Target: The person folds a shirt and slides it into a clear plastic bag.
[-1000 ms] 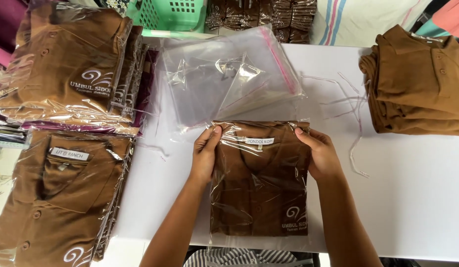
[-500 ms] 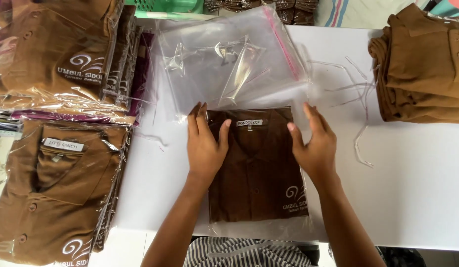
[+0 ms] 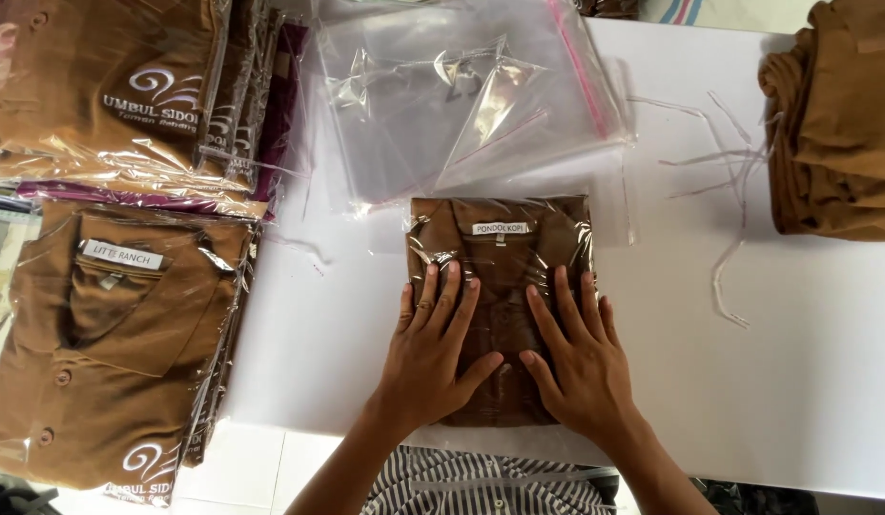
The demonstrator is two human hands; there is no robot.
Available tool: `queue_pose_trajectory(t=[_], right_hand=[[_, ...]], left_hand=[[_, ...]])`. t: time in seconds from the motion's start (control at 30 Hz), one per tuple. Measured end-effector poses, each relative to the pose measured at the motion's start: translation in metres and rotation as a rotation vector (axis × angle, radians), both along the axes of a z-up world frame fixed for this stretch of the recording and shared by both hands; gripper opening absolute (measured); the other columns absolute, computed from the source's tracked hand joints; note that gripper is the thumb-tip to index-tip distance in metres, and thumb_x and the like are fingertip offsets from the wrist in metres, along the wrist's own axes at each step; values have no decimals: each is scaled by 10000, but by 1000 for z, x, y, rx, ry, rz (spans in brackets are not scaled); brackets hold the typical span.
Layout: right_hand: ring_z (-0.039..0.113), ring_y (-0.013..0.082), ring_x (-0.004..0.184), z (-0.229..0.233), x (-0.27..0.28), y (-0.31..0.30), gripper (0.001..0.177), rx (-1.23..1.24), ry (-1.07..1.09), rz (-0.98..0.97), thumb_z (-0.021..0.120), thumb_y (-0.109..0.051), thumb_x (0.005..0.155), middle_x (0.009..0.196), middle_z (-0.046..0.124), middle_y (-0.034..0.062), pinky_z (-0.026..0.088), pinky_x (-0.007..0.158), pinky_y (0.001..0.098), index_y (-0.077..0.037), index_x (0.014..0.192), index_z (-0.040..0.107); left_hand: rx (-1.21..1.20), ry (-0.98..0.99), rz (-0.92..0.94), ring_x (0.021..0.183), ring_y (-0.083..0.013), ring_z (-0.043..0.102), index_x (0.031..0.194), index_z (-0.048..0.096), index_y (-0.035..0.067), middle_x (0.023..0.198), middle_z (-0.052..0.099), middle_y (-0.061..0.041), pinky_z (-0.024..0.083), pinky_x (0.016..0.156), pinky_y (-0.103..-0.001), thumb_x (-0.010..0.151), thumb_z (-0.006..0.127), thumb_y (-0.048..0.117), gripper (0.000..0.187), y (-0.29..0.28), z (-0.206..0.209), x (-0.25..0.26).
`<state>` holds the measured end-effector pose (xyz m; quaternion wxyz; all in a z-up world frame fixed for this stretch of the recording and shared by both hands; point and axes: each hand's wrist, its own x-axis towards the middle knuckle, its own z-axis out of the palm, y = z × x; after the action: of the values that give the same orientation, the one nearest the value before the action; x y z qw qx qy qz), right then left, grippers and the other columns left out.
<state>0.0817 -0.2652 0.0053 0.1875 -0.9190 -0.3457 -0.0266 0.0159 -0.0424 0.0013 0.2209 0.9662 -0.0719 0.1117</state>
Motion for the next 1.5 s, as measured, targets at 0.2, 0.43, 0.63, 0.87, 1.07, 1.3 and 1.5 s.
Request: queue_pose_trajectory(t=[0.2,0.43,0.63,0.87,1.07,1.3,1.5], right_hand=[[76,382,1651,-4,0,0,675,-78,-22,-5,295,-506,1088,1780,145,141,123,1300,536,-181,1679,276],[274,479,1565,11,7,11,682,-102,-150,-52,475,-554,1041,1700,371,165,219,1224,624,-218,1634,447],[281,455,1568,-6,18,24,621,-32,-194,-19,448,-449,1062,1729,345,116,233,1241,555,-238,1647,435],[299,427,1563,-7,20,27,615,-54,-129,-30,409,-443,1049,1725,350,71,264,1223,554,-279,1642,427],[285,416,1571,-3,21,22,584,14,-59,-20,446,-455,1052,1725,351,56,270,1218,541,-295,1612,472],[730,228,918,21,12,-19,775,123,217,-441,658,-410,950,1302,558,199,661,726,421,-60,1586,386],[703,210,891,43,28,-19,930,221,853,-739,836,-335,808,1044,720,73,557,776,374,-182,1633,437]], left_hand=[[74,17,30,1615,-424,211,1663,290,91,1740,245,-203,193,1279,-597,1035,508,605,840,-4,4,2],[121,-122,127,1581,-485,248,1489,570,35,1608,464,-248,51,1266,-641,994,571,494,675,-16,6,23],[68,-110,156,1567,-511,246,1613,453,123,1709,334,-190,166,1235,-658,996,573,495,731,-17,-14,37],[53,-64,169,1556,-508,271,1588,484,126,1698,353,-192,202,1217,-657,980,560,496,715,-18,-12,38],[-14,-9,129,1562,-525,225,1604,459,123,1707,322,-199,175,1215,-680,993,569,476,714,-14,-8,38],[-172,-77,228,1388,-464,458,1467,564,84,1560,479,-182,615,888,-588,1028,590,395,538,-2,20,10],[-134,67,281,1359,-420,447,1456,566,89,1511,471,-198,653,747,-546,1013,587,397,540,-6,8,0]])
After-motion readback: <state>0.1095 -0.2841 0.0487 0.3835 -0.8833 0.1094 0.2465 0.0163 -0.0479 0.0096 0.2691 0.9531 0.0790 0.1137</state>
